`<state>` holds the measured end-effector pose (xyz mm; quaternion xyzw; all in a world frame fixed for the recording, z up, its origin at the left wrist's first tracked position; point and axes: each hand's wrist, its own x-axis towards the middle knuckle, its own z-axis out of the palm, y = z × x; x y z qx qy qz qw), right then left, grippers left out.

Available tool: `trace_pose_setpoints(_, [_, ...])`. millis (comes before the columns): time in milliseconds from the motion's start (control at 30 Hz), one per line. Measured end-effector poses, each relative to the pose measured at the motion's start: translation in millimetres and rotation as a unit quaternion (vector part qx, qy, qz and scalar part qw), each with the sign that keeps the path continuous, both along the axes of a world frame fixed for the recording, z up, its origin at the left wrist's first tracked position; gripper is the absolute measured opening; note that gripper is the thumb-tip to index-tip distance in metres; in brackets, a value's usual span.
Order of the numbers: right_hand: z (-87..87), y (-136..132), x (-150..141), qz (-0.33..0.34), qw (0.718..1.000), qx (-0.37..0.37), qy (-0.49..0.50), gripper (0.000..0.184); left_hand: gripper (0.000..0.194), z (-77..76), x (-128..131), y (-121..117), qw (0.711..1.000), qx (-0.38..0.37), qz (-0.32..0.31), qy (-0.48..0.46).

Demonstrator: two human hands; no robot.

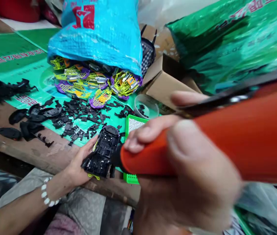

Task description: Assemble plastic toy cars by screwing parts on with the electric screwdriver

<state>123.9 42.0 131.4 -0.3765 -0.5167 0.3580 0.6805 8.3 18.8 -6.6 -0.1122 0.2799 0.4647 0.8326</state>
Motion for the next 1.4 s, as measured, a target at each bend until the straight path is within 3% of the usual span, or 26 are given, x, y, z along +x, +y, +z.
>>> trace_pose_setpoints(100, [-5.8, -5, -16, 0.051, 0.998, -0.004, -0.029, 0.025, 0.035, -0.4, 0, -1, 1.000, -0.003, 0.003, -0.008])
trace_pose_setpoints(267, [-14.2, -8, -20, 0.062, 0.998, -0.031, -0.004, 0.019, 0.039, -4.6, 1, -1, 0.999, 0.016, -0.002, -0.032])
trace_pose_setpoints(433, [-12.0, -11, -19, 0.072, 0.996, -0.053, 0.031, 0.021, 0.042, -8.2, 2, -1, 0.997, 0.054, -0.006, -0.054])
trace_pose_setpoints(667, [-19.9, -15, -17, 0.093, 0.995, -0.039, 0.012, 0.014, 0.041, 3.2, 4, 0, 0.998, 0.040, -0.007, -0.040])
trace_pose_setpoints(800, [-23.0, -18, -18, 0.094, 0.995, -0.037, 0.020, 0.020, 0.041, 7.4, 6, -1, 0.999, 0.011, -0.014, -0.040])
trace_pose_setpoints(967, [-22.9, -19, -18, 0.107, 0.993, -0.038, 0.022, 0.028, 0.041, 1.2, 5, -3, 0.998, 0.035, -0.011, -0.056])
trace_pose_setpoints(1400, [-26.6, -16, -14, 0.116, 0.993, -0.023, 0.020, 0.027, 0.048, -9.1, 4, -5, 0.999, 0.033, -0.004, -0.037])
